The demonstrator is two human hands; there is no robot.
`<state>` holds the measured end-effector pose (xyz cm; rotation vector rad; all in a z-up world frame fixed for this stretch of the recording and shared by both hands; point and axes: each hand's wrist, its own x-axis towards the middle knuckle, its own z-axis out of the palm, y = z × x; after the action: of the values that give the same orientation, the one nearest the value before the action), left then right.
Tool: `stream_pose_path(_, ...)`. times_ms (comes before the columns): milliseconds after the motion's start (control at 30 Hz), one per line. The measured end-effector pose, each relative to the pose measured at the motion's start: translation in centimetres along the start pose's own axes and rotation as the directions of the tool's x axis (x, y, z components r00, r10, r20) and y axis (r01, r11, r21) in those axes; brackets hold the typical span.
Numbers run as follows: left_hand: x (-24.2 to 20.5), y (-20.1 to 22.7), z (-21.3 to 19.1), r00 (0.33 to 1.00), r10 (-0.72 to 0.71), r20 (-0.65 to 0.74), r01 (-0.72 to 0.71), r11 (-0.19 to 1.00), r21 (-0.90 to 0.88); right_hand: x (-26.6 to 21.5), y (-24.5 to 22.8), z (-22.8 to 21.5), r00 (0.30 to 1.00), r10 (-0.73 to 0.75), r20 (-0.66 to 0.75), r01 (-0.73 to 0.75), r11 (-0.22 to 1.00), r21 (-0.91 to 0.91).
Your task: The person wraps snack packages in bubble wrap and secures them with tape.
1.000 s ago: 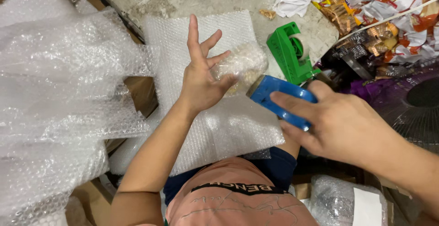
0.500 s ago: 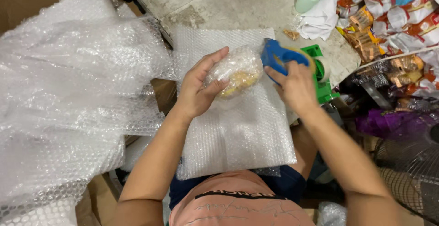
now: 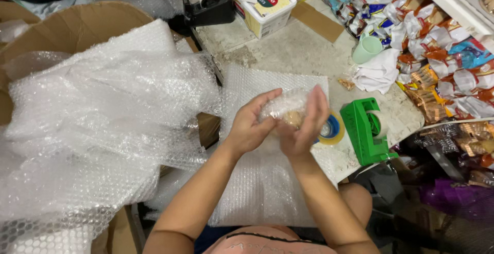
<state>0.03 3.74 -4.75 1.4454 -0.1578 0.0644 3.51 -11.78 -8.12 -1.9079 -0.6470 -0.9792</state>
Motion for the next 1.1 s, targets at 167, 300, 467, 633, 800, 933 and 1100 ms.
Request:
stream_pose_path(167, -0.4, -0.8, -1.0, 0.981, 0.145, 0.132, -0.095, 0.939, -0.331, -3.7, 0.5, 1.3, 0.991, -0.117, 0.067, 0.118, 0.993, -0.014)
stream_pose_path(300, -0.5, -1.3, 1.1, 0.979, 0.115, 0.168, -0.062, 0.954, -0.293, -2.8, 2.1, -1.5, 0.978, 0.192, 0.085, -0.197, 0.979, 0.054)
stream_pose_path(467, -3.6, -4.5, 3.5, 0.810, 0.581, 0.082, -0.455, 0.534, 0.712, 3.5, 3.2, -9.4, 0.936, 0.281, -0.210, -0.215, 0.933, 0.290)
stream_pose_path(633, -4.5, -6.1, 2.1, 0.993, 0.119, -0.014, -0.081, 0.752, 0.654, 3.4, 4.6, -15.0, 0.780, 0.620, -0.081, -0.283, 0.465, 0.839)
stream_pose_path(800, -5.4, -4.7, 5.6, 0.844, 0.529, 0.092, -0.514, 0.747, 0.422, 0.3, 3.1, -15.9, 0.576, 0.767, 0.284, -0.223, -0.187, 0.957)
stream_pose_path(933, -5.3, -4.7, 6.7, 0.856, 0.509, 0.091, -0.516, 0.831, 0.207, -1.2, -0.4, -13.0, 0.614, 0.727, 0.307, -0.379, -0.070, 0.923)
stream_pose_path(1100, -6.8, -3.4, 5.6, 0.887, 0.455, 0.079, -0.461, 0.866, 0.192, -4.2, -2.9, -10.0, 0.696, 0.638, 0.329, -0.558, 0.193, 0.807)
